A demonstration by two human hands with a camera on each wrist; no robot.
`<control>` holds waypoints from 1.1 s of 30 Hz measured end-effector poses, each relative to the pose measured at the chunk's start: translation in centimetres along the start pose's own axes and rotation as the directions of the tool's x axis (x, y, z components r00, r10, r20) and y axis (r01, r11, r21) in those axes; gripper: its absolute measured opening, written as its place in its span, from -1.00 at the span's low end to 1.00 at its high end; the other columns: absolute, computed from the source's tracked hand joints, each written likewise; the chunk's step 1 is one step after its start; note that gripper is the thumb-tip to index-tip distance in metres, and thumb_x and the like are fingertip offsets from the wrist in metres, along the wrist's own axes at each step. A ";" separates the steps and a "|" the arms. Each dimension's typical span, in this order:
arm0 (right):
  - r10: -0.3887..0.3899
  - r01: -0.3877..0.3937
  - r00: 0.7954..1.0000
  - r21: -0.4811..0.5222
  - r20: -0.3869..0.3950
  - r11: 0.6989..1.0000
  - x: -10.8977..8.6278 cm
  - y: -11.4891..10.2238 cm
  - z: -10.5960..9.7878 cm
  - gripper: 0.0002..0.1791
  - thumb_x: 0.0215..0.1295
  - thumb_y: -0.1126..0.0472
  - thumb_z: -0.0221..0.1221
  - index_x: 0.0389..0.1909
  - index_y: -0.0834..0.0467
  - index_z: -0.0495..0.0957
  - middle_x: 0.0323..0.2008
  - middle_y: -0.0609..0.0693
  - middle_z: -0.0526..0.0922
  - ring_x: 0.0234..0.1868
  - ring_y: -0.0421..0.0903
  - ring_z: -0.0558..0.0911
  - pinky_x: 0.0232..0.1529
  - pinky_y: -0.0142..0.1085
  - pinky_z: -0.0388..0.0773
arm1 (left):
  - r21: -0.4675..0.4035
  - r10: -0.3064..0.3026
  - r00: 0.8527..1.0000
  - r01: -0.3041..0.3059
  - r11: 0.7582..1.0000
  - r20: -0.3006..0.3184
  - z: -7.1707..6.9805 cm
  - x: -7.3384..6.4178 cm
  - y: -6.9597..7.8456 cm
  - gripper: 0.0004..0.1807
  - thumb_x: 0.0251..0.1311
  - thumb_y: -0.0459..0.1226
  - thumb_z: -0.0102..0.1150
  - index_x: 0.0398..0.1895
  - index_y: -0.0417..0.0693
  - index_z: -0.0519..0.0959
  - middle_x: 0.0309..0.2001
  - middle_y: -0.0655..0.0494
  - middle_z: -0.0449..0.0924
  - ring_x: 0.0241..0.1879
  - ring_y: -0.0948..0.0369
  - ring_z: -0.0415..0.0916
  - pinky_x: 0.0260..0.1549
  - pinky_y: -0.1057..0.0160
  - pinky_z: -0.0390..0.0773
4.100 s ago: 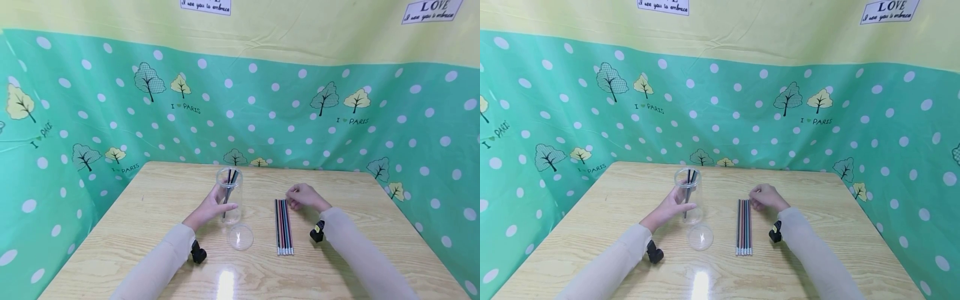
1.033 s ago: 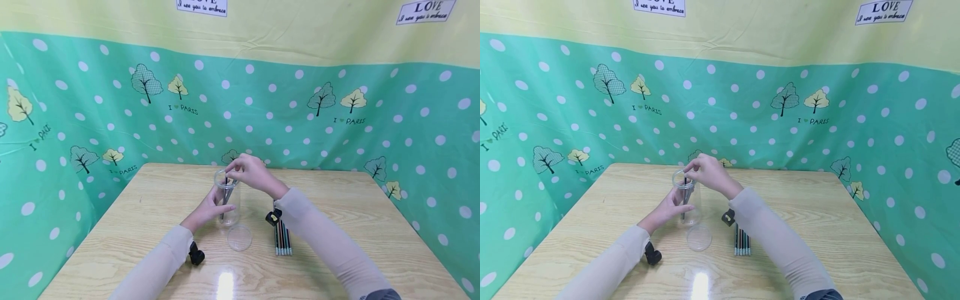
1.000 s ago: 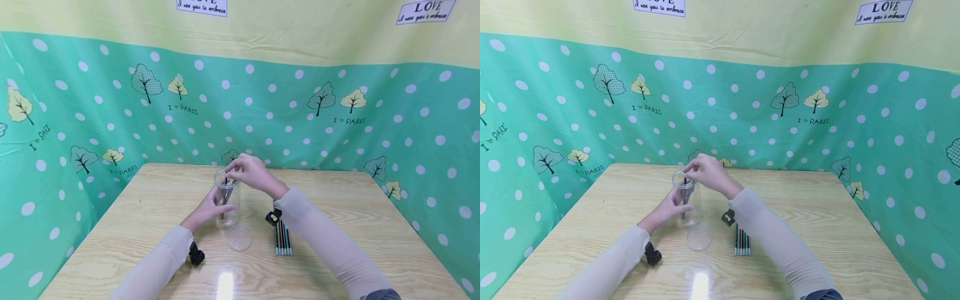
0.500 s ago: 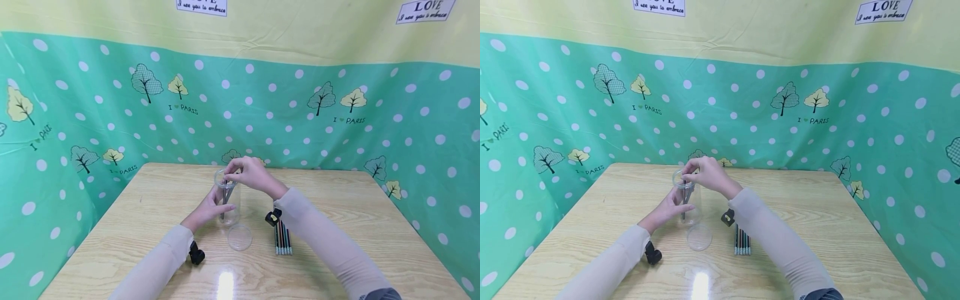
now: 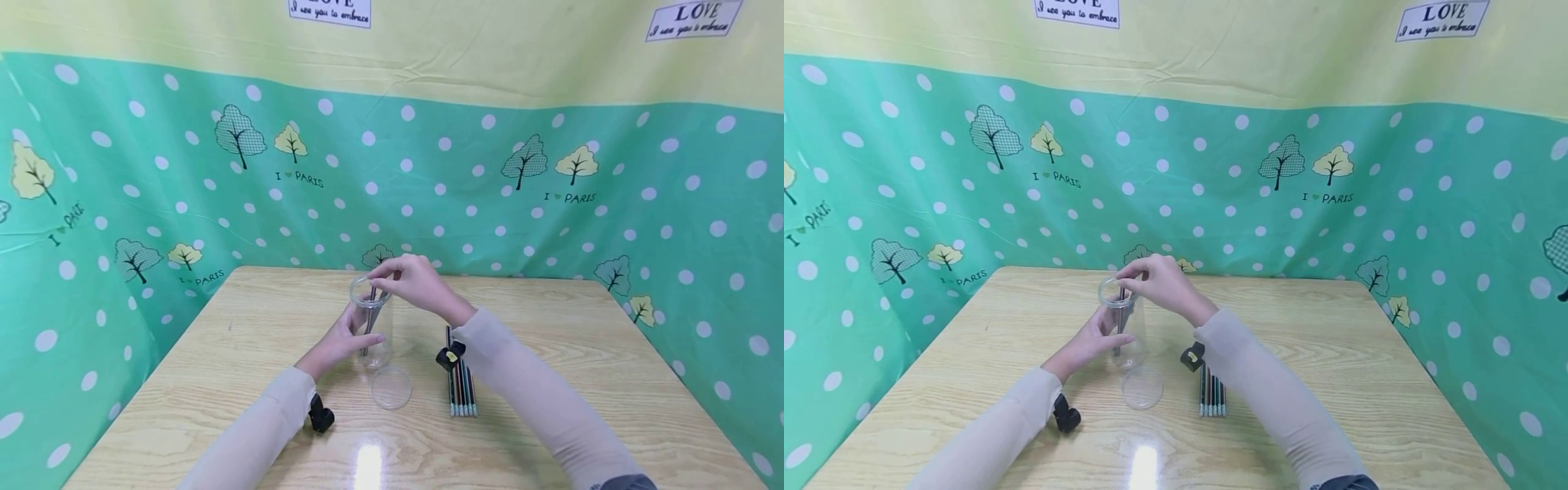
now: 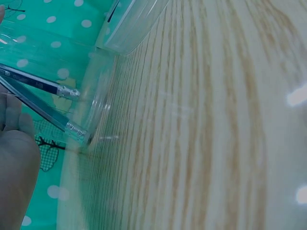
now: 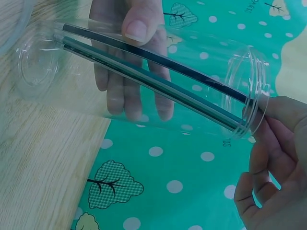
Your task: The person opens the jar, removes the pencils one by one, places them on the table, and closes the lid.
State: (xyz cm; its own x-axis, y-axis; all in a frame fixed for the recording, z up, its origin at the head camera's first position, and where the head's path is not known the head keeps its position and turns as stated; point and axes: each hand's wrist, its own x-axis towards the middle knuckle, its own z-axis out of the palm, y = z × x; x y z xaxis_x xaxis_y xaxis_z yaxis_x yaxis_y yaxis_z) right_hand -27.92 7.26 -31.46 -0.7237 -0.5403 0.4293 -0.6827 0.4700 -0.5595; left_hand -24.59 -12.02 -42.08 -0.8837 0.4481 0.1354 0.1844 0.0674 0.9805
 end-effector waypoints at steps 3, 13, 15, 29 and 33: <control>0.013 -0.012 1.000 0.032 -0.015 0.999 -0.2 0.0 -0.3 -0.86 0.15 0.09 0.24 -0.29 0.00 0.68 -0.46 -0.31 0.62 -0.51 -0.22 0.50 -0.53 -0.35 0.47 | -0.007 0.016 1.000 -0.016 1.000 -0.015 -0.1 0.3 -0.7 -0.08 0.03 -0.25 0.31 0.38 0.28 -0.04 0.36 0.22 0.03 0.34 0.24 -0.10 0.26 -0.05 -0.12; 0.035 -0.023 0.997 0.165 -0.070 0.986 -0.5 -0.2 -1.6 -0.86 0.16 0.15 0.24 -0.26 0.04 0.67 -0.38 -0.22 0.65 -0.42 -0.22 0.61 -0.38 -0.35 0.56 | 0.015 0.081 0.996 -0.080 0.997 -0.045 -0.2 1.0 -2.6 -0.14 0.07 -0.38 0.25 0.34 0.34 0.03 0.34 0.28 0.08 0.34 0.25 -0.09 0.27 -0.04 -0.13; 0.047 -0.031 0.996 0.194 -0.078 0.981 -0.6 -0.3 -2.0 -0.85 0.16 0.15 0.23 -0.25 0.07 0.66 -0.37 -0.21 0.65 -0.39 -0.24 0.62 -0.35 -0.36 0.57 | 0.011 0.078 0.996 -0.078 0.997 -0.047 -0.1 1.0 -2.4 -0.15 0.07 -0.40 0.24 0.34 0.33 0.03 0.34 0.29 0.08 0.34 0.25 -0.09 0.27 -0.03 -0.13; 0.087 -0.041 0.988 0.326 -0.126 0.945 -2.0 -4.0 -5.6 -0.81 0.22 0.27 0.16 -0.17 0.25 0.59 -0.28 0.19 0.64 -0.29 -0.01 0.63 -0.25 -0.17 0.57 | 0.007 0.072 0.997 -0.071 0.997 -0.026 -0.2 1.1 -2.3 -0.11 0.03 -0.29 0.31 0.37 0.22 0.00 0.35 0.20 0.09 0.33 0.22 -0.05 0.26 -0.04 -0.13; 0.090 -0.039 0.985 0.321 -0.145 0.946 -2.2 -4.1 -6.1 -0.80 0.23 0.25 0.16 -0.16 0.23 0.59 -0.29 0.16 0.64 -0.30 -0.08 0.63 -0.26 -0.19 0.57 | 0.008 0.082 0.996 -0.082 0.997 -0.036 -0.1 1.1 -2.5 -0.12 0.02 -0.27 0.31 0.36 0.27 0.02 0.34 0.22 0.10 0.33 0.23 -0.02 0.26 -0.02 -0.09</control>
State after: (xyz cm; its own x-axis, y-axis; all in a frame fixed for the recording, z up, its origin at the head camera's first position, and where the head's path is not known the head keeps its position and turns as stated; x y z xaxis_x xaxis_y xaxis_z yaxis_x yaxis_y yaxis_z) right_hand -24.16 10.82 -25.79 -0.7889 -0.3893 0.4755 -0.5856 0.2417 -0.7737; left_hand -26.10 -11.79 -44.41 -0.8807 0.4194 0.2203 0.2593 0.0378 0.9650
